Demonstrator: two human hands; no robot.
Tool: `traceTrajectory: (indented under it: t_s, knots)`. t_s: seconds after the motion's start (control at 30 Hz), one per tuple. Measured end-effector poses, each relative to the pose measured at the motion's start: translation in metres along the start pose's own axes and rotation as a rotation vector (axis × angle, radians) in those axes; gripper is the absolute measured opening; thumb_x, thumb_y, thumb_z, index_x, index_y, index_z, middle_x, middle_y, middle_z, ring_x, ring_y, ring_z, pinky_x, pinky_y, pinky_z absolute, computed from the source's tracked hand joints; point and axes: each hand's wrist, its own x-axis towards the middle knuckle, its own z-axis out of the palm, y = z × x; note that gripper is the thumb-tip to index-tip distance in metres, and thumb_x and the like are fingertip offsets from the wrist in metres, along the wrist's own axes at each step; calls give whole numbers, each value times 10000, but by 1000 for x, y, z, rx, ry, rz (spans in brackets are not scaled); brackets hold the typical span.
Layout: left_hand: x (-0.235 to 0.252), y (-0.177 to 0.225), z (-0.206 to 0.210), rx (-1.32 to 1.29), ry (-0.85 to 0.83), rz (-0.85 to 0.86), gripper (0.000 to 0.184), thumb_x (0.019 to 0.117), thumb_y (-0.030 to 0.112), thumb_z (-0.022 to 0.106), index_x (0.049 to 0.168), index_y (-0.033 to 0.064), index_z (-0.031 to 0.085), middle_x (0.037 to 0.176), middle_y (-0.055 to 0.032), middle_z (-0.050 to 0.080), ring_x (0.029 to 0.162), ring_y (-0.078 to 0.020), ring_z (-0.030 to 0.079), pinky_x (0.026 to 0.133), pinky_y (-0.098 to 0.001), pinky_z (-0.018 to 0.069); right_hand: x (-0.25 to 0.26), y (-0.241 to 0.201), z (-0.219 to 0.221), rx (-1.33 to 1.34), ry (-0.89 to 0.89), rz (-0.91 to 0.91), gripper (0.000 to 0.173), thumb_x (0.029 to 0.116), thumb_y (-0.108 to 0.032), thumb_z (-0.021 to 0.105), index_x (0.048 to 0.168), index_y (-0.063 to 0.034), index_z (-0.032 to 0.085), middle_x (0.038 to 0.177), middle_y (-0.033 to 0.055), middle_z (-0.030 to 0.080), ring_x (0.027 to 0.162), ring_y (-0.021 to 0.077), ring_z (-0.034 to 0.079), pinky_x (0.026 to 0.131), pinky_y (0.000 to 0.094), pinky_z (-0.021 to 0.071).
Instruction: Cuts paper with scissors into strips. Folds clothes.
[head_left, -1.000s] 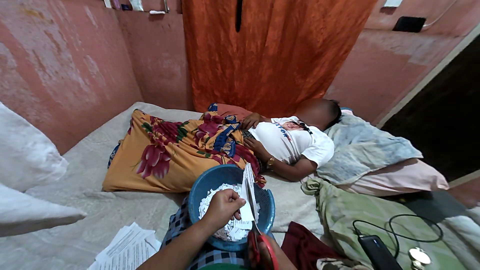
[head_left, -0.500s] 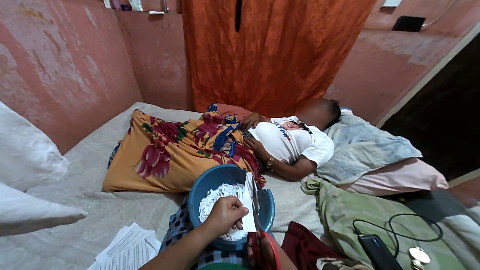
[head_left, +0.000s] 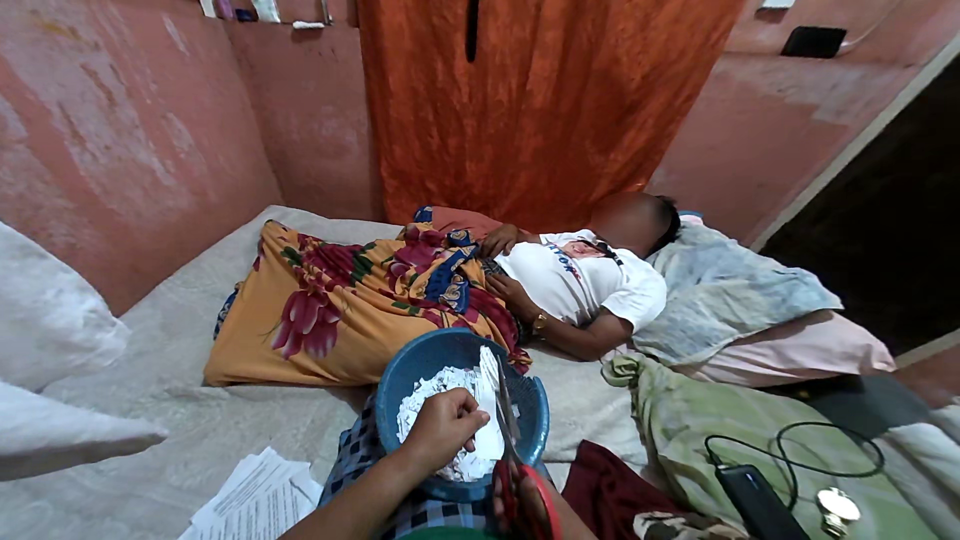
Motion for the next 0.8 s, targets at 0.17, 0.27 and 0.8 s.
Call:
traceTrajectory:
  t_s: [0.17, 0.27, 0.8]
  knots:
    - [-3, 4, 0, 60, -81, -13, 194, 1022, 184, 619, 1027, -10, 623, 721, -6, 602, 583, -68, 585, 610, -249, 530, 0, -5, 2, -1, 38, 30, 835, 811, -855, 529, 1055, -58, 571, 821, -41, 684, 693, 71, 665, 632, 246, 567]
    - [-1, 1, 0, 110, -5, 36, 216, 1026, 208, 610, 1027, -7, 637, 760, -26, 622, 619, -84, 605, 640, -274, 548, -1, -5, 1, -22, 8, 26, 847, 808, -856, 530, 1064, -50, 581, 829, -42, 675, 713, 77, 665, 665, 264, 580]
    - [-2, 9, -5, 289, -187, 71, 265, 1037, 209, 594, 1035, -50, 648, 791, -106, 645, 655, -150, 633, 682, -334, 564, 0, -16, 5, 44, 42, 38, 827, 822, -834, 538, 1094, -53, 547, 863, -65, 686, 728, 50, 663, 631, 213, 553]
